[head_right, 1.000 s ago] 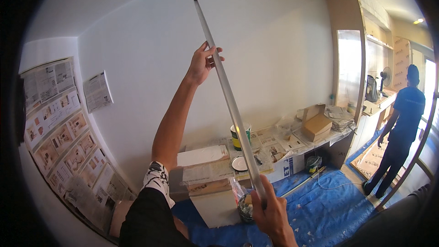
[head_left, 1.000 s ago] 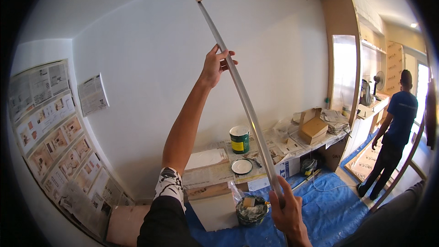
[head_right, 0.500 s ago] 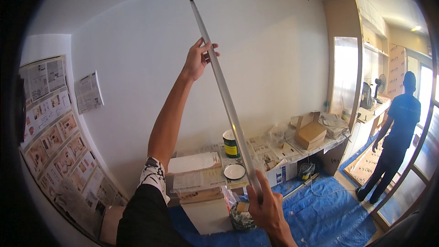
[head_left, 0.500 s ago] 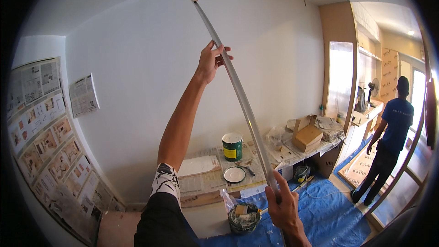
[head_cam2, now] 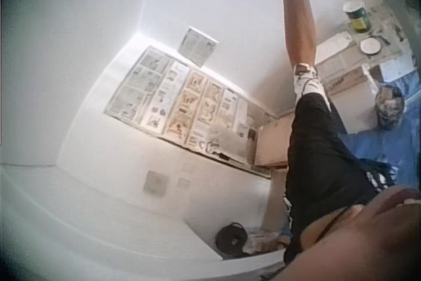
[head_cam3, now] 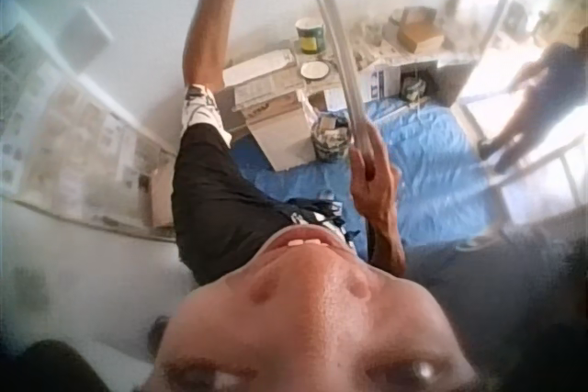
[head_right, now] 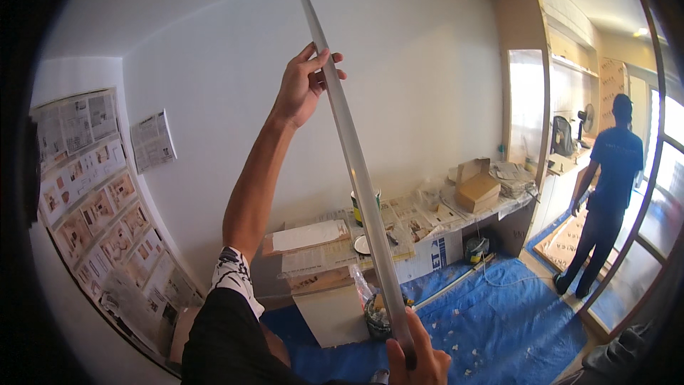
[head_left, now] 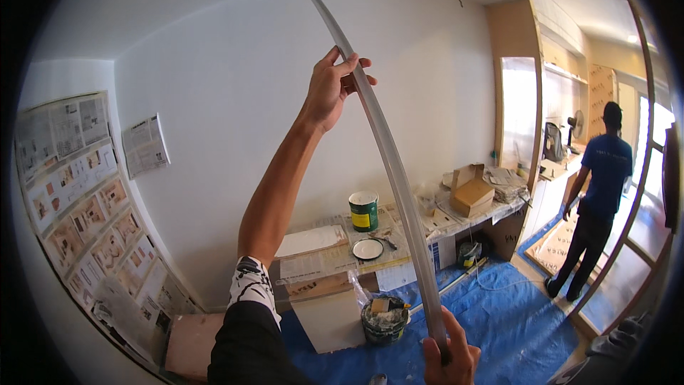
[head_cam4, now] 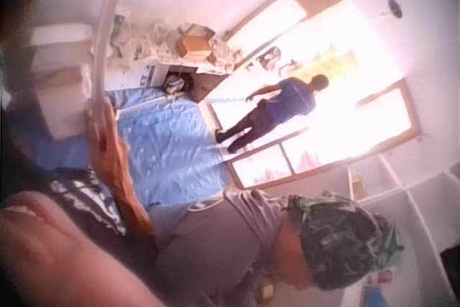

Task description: The person paints a ceiling by hand using a small roller, then attaches the roller to a long extension pole and continues painting the upper surface.

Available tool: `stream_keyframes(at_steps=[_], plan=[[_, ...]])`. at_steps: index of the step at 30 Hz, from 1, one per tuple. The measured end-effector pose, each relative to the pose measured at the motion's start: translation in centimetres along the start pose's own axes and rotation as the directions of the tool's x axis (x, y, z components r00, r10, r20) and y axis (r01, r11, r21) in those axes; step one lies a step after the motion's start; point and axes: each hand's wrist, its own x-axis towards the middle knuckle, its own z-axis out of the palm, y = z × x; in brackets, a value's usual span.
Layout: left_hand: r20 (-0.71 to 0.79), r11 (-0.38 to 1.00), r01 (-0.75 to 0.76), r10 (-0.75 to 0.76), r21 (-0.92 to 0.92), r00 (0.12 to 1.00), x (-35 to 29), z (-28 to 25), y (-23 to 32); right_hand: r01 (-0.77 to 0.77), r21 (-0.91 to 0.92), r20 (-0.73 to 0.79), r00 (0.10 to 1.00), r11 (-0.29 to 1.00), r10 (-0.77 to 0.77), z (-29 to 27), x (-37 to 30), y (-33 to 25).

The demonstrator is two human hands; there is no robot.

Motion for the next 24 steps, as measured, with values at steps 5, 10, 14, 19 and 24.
stream_keyframes(at_steps=[5,10,14,19,24], plan=[[-0.009,1.0,-0.007,0.007,0.004,1.0,-3.8,1.4,4.0,0.018,-0.037,0.004,1.0,0.999,-0.018,-1.6,-5.9,-3.8],[0.04,1.0,0.003,-0.002,-0.025,0.999,-6.7,1.9,7.2,0.012,-0.057,-0.016,1.0,0.998,-0.013,-1.7,-9.8,-6.9],[0.032,1.0,0.001,-0.001,-0.007,0.999,-5.9,-0.2,6.1,-0.052,-0.068,0.017,0.998,0.996,0.053,-0.8,-8.5,-7.4],[0.031,0.999,0.027,-0.026,-0.026,0.999,-2.0,-4.2,2.0,0.1,-0.13,-0.084,0.99,0.987,-0.112,3.8,-2.9,-4.9],[0.038,0.998,0.057,-0.056,-0.02,0.998,3.2,-9.2,-3.8,-0.025,-0.091,-0.008,1.0,0.996,0.024,8.0,4.4,-2.8]])
